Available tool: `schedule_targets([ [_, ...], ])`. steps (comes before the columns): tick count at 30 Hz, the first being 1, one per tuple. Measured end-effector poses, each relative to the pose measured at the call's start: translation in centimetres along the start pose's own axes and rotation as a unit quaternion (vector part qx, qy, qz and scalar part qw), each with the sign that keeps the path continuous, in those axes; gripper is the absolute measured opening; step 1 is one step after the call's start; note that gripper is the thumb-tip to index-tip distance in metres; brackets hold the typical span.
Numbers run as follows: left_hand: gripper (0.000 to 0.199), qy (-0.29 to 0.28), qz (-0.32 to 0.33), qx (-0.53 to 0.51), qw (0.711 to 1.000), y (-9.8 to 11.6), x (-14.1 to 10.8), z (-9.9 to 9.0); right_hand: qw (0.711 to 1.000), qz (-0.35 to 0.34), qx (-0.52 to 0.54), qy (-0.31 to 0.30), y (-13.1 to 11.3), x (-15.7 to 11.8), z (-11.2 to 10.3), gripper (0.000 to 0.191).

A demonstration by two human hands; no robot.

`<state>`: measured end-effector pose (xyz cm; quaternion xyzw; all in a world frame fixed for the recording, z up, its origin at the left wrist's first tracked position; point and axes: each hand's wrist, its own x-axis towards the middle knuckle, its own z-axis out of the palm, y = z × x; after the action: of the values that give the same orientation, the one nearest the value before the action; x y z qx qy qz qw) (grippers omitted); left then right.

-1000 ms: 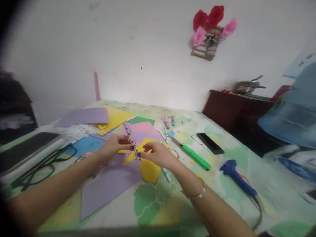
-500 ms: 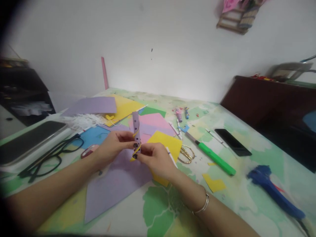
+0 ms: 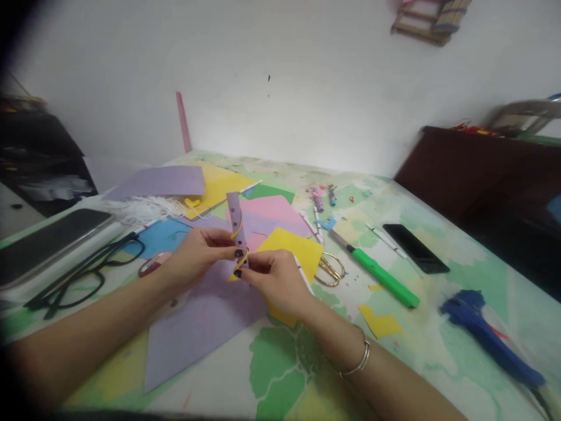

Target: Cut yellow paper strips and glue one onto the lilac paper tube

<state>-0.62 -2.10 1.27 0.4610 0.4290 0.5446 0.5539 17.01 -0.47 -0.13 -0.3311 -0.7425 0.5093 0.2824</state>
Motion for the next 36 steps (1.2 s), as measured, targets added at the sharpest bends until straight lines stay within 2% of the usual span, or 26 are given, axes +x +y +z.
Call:
schedule_targets([
  [5,0.02,0.03,0.001,0.029,0.999,0.0,-0.2,0.2,1.0,0.006,0.014,0.006,0.0,0.0,0.2,0.018],
  [9,0.021,0.026,0.027,0.075,0.997,-0.1,-0.1,-0.1,0.999,0.012,0.05,0.013,0.2,0.2,0.3,0.017],
  [14,0.026,0.047,0.064,0.083,0.993,-0.4,0.3,-0.6,0.995,0.006,0.097,0.005,0.5,0.4,0.2,0.016],
  [21,0.019,0.016,0.085,0.113,0.99,-0.3,0.3,-0.7,0.989,0.0,0.146,-0.024,0.3,0.5,0.2,0.02],
  [27,0.019,0.014,0.079,0.085,0.993,-0.5,0.3,-0.8,0.985,0.001,0.169,-0.013,0.5,0.6,0.0,0.024],
  [29,0.018,0.028,0.086,0.075,0.993,-0.5,0.3,-0.8,0.985,-0.002,0.173,-0.002,0.6,0.6,-0.1,0.025],
  [36,0.016,0.134,0.124,0.064,0.981,-0.2,0.4,-1.1,0.983,0.006,0.18,0.04,0.4,0.8,-0.1,0.021],
])
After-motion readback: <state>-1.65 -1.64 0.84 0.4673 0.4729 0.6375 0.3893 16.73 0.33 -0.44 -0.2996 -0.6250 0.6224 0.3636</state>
